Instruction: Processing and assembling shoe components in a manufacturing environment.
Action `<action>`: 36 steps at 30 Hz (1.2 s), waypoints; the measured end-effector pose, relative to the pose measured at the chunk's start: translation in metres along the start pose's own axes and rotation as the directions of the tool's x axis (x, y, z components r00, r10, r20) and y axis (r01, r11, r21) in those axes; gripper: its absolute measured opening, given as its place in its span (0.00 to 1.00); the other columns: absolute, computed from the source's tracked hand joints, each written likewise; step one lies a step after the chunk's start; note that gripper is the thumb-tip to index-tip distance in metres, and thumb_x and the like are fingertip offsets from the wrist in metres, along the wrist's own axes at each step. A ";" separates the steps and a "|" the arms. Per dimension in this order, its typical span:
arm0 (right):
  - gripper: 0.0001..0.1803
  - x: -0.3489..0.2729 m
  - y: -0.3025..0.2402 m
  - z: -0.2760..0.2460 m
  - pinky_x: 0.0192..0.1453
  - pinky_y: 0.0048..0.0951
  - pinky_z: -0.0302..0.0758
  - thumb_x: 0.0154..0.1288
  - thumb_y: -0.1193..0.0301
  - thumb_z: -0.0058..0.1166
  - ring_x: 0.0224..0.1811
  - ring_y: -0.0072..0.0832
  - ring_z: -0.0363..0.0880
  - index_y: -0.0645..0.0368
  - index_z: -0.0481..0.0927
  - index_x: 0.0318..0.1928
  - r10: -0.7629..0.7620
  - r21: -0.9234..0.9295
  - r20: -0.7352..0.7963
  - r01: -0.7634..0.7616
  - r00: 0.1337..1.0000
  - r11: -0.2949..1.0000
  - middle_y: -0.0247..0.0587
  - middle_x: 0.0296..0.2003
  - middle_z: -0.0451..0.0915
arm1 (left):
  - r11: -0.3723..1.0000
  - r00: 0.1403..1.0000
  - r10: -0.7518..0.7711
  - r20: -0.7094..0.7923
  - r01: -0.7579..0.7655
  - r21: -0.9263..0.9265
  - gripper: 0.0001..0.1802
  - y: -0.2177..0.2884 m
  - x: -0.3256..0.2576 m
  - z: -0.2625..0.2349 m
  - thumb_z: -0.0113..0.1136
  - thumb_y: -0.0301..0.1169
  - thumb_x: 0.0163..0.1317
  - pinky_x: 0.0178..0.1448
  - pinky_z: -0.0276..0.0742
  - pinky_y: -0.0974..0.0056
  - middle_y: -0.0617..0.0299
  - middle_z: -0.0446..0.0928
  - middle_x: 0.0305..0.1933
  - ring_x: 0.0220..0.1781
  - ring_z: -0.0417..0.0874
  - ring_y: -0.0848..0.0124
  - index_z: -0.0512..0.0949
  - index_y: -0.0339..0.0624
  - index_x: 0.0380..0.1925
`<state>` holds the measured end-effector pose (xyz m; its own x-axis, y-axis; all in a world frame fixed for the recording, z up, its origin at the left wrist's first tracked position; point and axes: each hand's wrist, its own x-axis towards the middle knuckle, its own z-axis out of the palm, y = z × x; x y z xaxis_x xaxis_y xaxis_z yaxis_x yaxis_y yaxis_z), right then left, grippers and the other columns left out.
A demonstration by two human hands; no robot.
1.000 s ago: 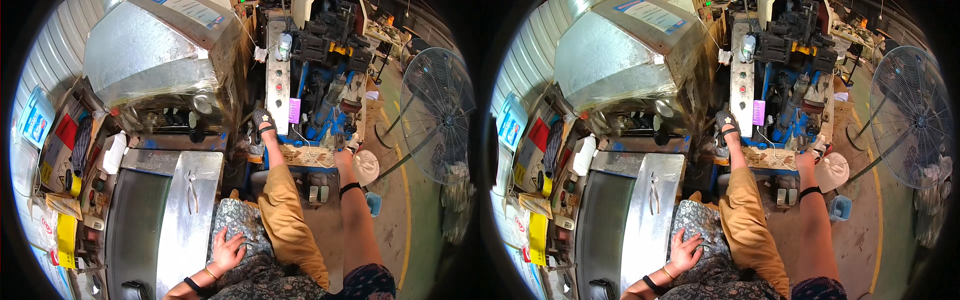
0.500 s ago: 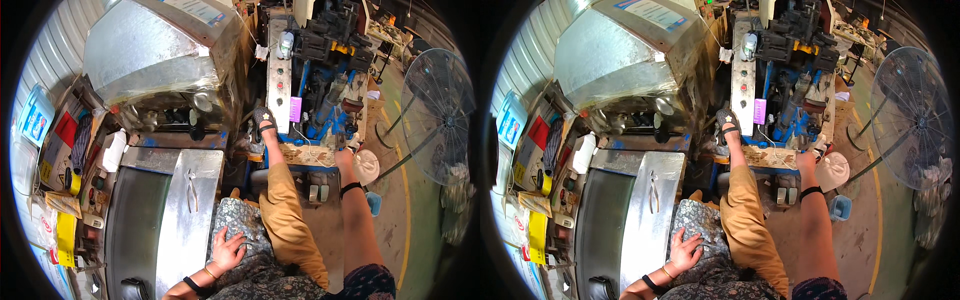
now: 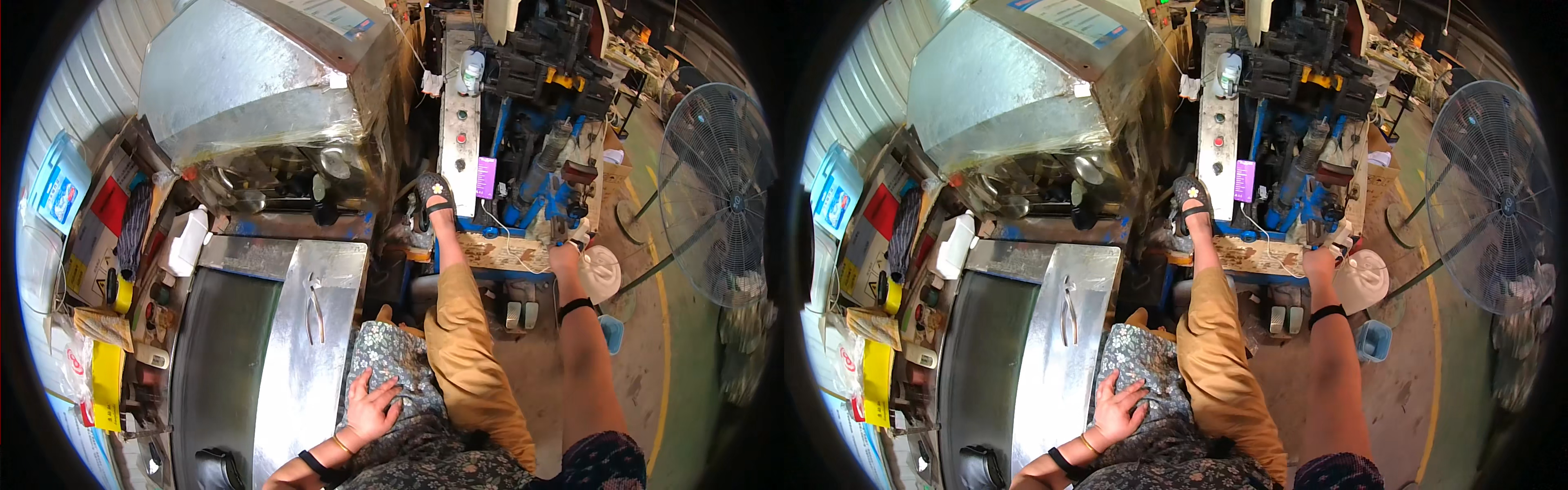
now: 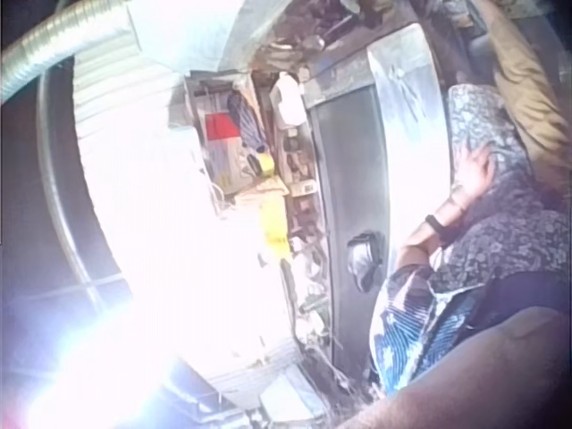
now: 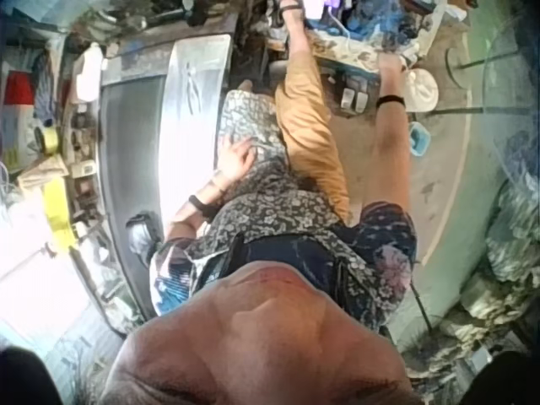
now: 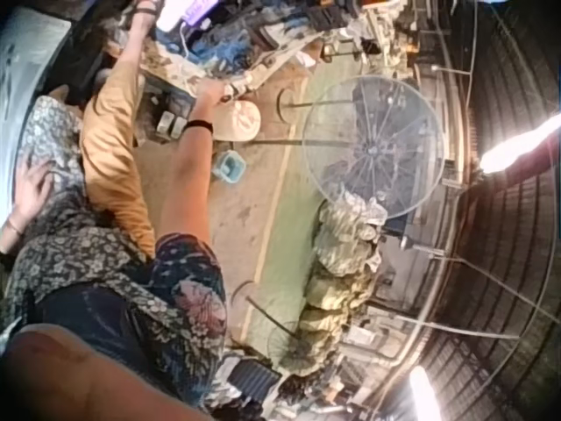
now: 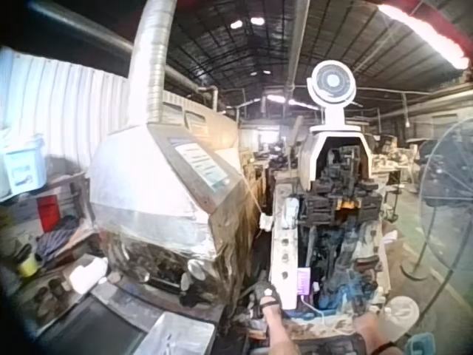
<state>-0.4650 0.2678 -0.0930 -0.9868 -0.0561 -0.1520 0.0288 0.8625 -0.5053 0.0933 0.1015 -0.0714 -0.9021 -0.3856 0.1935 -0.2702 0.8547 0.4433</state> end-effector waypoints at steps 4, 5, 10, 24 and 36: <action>0.20 0.003 0.000 -0.001 0.36 0.48 0.81 0.70 0.64 0.55 0.32 0.51 0.84 0.74 0.82 0.45 -0.023 -0.018 0.025 0.024 0.999 1.000 0.59 0.34 0.85 | 0.999 0.999 -0.040 -0.018 0.040 0.011 0.15 0.001 0.000 0.001 0.67 0.38 0.59 0.75 0.57 0.42 0.70 0.82 0.61 0.74 0.64 0.44 0.87 0.51 0.46; 0.20 0.002 0.000 -0.003 0.36 0.48 0.81 0.70 0.64 0.55 0.32 0.51 0.84 0.74 0.82 0.45 -0.029 -0.008 0.035 0.029 0.999 1.000 0.59 0.34 0.85 | 0.999 0.999 -0.042 -0.020 0.043 0.025 0.15 0.001 0.001 0.001 0.67 0.38 0.59 0.75 0.57 0.42 0.70 0.82 0.61 0.74 0.64 0.44 0.87 0.51 0.46; 0.20 -0.005 -0.003 -0.005 0.38 0.49 0.81 0.69 0.64 0.56 0.36 0.52 0.85 0.74 0.83 0.45 -0.018 -0.020 0.021 0.018 1.000 1.000 0.61 0.35 0.85 | 1.000 1.000 0.001 0.001 -0.001 0.000 0.15 -0.001 0.002 0.001 0.67 0.38 0.59 0.76 0.57 0.42 0.69 0.83 0.61 0.74 0.64 0.44 0.87 0.51 0.46; 0.22 -0.008 -0.003 -0.004 0.47 0.50 0.81 0.67 0.61 0.59 0.44 0.57 0.85 0.73 0.83 0.45 -0.062 -0.012 -0.075 0.061 0.995 0.998 0.65 0.41 0.85 | 1.000 1.000 0.013 -0.008 -0.013 -0.005 0.15 -0.001 0.004 0.000 0.67 0.38 0.59 0.75 0.58 0.43 0.69 0.83 0.61 0.73 0.65 0.43 0.87 0.51 0.46; 0.24 -0.007 -0.003 -0.005 0.42 0.50 0.81 0.69 0.60 0.58 0.38 0.53 0.85 0.75 0.82 0.47 -0.034 0.012 -0.031 0.034 0.999 0.999 0.62 0.38 0.86 | 1.000 1.000 0.020 -0.006 -0.020 -0.006 0.15 -0.001 0.004 -0.001 0.67 0.37 0.59 0.75 0.58 0.43 0.67 0.83 0.61 0.74 0.64 0.41 0.88 0.50 0.46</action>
<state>-0.4594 0.2681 -0.0866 -0.9917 -0.0695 -0.1082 -0.0030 0.8538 -0.5206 0.0907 0.0985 -0.0705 -0.9054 -0.3706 0.2071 -0.2502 0.8599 0.4451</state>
